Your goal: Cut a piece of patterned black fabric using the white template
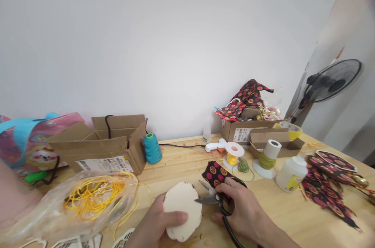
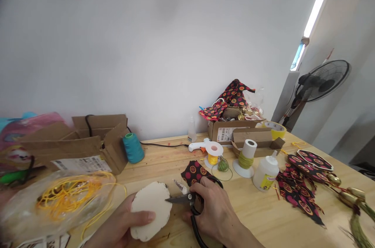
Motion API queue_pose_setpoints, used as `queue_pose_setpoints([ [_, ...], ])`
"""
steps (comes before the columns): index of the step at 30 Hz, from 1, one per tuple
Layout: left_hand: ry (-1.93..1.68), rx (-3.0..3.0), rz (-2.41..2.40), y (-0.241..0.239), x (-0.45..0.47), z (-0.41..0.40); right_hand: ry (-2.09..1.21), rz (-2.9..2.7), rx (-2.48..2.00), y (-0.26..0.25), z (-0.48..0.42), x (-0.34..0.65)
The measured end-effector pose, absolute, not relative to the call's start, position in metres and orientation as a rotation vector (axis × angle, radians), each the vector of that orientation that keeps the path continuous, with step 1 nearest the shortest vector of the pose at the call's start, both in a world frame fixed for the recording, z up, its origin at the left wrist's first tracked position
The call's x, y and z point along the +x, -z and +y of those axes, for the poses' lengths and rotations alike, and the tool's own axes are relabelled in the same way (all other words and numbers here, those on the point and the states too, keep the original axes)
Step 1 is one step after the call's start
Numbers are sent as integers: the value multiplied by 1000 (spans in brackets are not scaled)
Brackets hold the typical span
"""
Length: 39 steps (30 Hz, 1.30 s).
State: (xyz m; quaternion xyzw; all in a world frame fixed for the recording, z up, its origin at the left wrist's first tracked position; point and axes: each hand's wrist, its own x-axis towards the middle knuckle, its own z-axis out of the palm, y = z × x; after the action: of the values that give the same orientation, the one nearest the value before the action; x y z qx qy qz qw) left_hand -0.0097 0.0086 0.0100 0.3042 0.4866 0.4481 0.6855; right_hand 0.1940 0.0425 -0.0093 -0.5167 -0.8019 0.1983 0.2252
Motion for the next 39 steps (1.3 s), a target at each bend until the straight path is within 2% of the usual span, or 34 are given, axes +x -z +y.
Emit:
queue_pose_setpoints([
  [39, -947, 716, 1033, -4, -14, 11, -561, -2240, -1414, 9, 43, 195],
])
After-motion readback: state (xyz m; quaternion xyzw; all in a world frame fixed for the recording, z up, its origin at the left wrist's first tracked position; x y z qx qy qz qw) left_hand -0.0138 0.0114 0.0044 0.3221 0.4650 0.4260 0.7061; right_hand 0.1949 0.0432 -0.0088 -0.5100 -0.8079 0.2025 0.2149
